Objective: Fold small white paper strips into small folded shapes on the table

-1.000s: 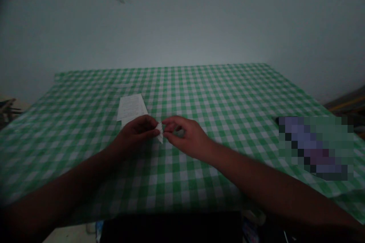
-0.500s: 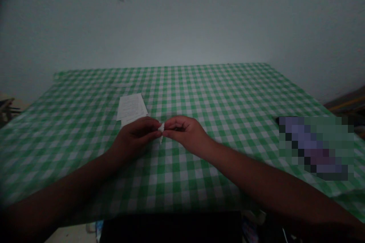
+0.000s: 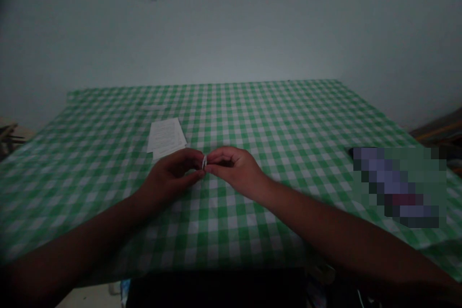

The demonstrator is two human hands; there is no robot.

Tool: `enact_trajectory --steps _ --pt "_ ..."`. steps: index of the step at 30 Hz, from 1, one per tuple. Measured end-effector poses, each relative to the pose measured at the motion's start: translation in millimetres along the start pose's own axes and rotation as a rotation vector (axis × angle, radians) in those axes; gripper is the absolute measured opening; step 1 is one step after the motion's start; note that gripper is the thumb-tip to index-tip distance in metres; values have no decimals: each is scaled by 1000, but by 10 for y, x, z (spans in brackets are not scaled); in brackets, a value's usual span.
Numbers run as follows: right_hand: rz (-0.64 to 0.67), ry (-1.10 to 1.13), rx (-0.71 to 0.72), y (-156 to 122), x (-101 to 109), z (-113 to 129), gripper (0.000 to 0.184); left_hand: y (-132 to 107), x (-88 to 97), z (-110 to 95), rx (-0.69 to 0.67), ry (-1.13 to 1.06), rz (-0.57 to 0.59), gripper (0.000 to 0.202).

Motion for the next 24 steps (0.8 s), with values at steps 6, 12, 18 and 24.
enact_trajectory --steps 6,12,18,24 --pt "-70 -149 85 -41 4 17 18 -4 -17 -11 108 -103 -33 25" --pt "-189 -501 371 -147 5 171 38 -14 -20 43 193 -199 -61 24" --pt "-83 -799 654 -245 -90 267 41 -9 -24 102 209 -265 -99 28" --pt "-78 -903 721 -239 -89 229 55 -23 -15 167 217 -262 -64 25"
Point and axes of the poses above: each hand's wrist, its own y-axis towards the middle knuckle, its own x-axis out of the back of the hand, z = x × y, the point moved 4 cm from there along y, towards the middle knuckle, and after that the axes turned 13 degrees about -x, right-handed, at the moved point
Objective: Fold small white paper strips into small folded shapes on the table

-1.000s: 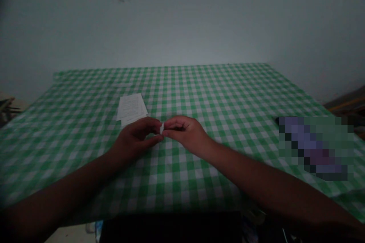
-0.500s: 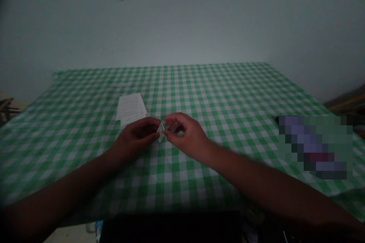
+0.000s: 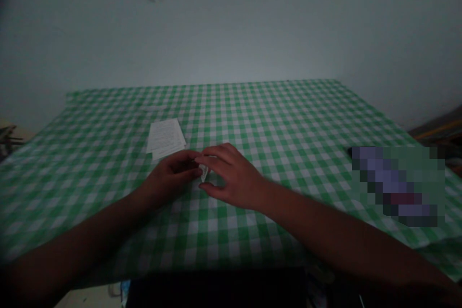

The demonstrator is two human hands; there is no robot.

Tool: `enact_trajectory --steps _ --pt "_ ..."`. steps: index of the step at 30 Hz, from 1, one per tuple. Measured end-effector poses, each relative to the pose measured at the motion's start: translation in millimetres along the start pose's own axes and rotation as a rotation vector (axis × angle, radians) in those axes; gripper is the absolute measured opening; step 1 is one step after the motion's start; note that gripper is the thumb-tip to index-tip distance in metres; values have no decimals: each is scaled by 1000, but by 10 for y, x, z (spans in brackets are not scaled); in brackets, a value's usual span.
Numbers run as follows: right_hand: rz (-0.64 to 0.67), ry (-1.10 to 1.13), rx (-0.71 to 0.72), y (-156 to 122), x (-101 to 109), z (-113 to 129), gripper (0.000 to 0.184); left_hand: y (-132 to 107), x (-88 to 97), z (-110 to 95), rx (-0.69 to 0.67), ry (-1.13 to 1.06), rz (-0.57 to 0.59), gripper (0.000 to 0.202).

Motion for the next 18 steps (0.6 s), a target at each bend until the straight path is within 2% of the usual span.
enact_trajectory --steps 4,10,14,18 --pt "-1 2 -42 11 12 -12 59 -6 20 18 -3 7 14 24" --pt "0 35 -93 32 60 3 51 -16 9 -116 -85 98 83 23" --pt "-27 97 -197 43 92 -21 46 -23 32 -227 -207 304 161 29" --pt "-60 179 -257 38 92 -72 49 -10 74 -300 -336 582 163 28"
Point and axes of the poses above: each hand's wrist, its own y-axis towards the middle knuckle, its own x-axis out of the back of the hand, z = x × y, the point moved 4 cm from there along y, towards the middle knuckle, and after that the axes turned 13 degrees about -x, right-handed, at the moved point
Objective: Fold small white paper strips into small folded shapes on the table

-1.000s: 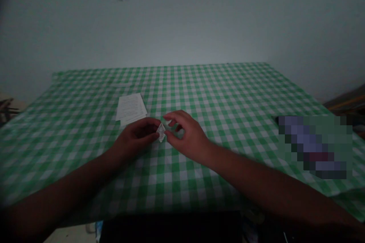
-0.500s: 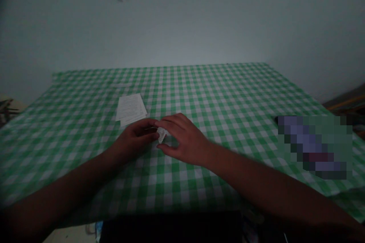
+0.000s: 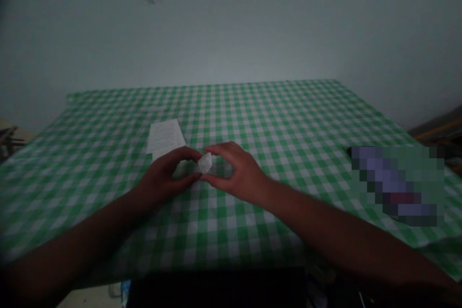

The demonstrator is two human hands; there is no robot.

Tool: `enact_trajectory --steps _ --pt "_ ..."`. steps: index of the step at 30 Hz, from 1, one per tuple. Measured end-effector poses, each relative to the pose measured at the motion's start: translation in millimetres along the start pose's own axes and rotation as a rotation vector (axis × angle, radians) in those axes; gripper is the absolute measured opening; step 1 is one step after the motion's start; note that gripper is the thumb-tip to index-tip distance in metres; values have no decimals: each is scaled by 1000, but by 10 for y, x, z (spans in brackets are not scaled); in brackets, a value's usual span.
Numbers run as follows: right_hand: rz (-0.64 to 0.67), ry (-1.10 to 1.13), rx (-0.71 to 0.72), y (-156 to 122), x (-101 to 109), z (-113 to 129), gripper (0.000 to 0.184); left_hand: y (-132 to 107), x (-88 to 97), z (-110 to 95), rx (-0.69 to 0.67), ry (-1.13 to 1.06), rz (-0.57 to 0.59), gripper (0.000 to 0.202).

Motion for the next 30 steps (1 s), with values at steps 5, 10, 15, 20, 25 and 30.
enact_trajectory --steps 5,10,15,20,25,30 --pt "40 50 -77 8 -17 -74 45 10 46 -1 -10 116 -30 21" --pt "56 73 -127 13 -22 -109 36 16 72 -25 -20 131 -31 22" --pt "82 109 -160 14 -34 -115 28 32 89 -42 -55 177 -76 18" --pt "95 183 -229 10 -50 -146 21 33 75 -39 -61 198 -79 20" --pt "115 233 -306 11 -71 -167 17 21 57 -45 -70 176 -57 22" --pt "142 256 -343 12 -92 -166 15 23 39 -77 -103 201 -27 22"
Point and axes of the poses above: each hand's wrist, its own y-axis towards the middle knuckle, its own x-axis out of the back of the hand, z = x × y, the point moved 4 cm from there along y, towards the middle knuckle, and after that the axes turned 13 degrees about -x, right-handed, at the moved point
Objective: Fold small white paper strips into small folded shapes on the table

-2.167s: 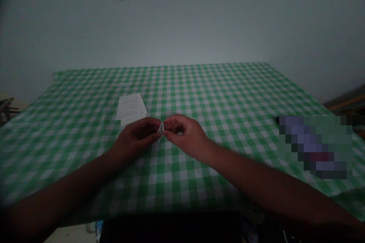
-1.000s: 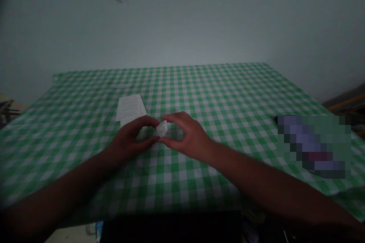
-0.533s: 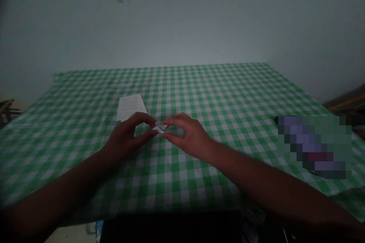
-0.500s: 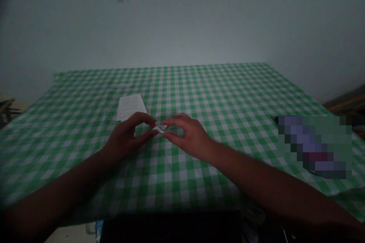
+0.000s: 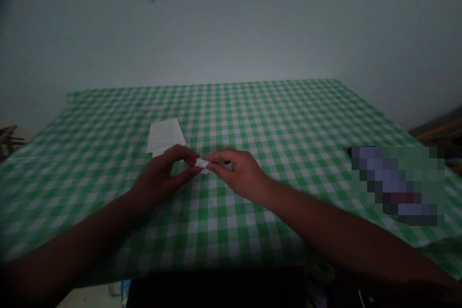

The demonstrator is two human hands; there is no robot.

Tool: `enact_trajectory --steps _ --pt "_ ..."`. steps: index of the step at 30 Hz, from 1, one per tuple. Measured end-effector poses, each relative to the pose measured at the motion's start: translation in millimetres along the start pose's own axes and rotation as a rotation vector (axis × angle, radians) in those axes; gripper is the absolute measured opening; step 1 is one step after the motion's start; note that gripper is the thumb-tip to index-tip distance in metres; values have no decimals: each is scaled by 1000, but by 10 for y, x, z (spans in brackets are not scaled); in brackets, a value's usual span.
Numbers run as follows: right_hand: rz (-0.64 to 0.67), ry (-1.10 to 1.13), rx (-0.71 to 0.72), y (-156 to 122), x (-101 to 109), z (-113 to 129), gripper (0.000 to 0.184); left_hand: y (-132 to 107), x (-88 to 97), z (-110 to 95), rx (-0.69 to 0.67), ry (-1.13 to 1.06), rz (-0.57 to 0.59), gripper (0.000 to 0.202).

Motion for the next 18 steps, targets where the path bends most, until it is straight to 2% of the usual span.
enact_trajectory --steps 5,13,18 --pt "-23 14 -30 16 0 -34 11 5 -15 -38 -46 33 34 20" --pt "-19 -27 -79 13 -8 -38 8 -8 -43 6 -21 81 18 19" --pt "-39 -186 118 14 1 45 6 -39 -41 47 -27 92 -17 29"
Point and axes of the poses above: each hand's wrist, its own y-axis towards the middle knuckle, its own x-axis out of the back of the hand, z = x × y, the point moved 4 cm from there along y, towards the middle knuckle, and after that the axes turned 13 degrees about -x, right-handed, at the moved point
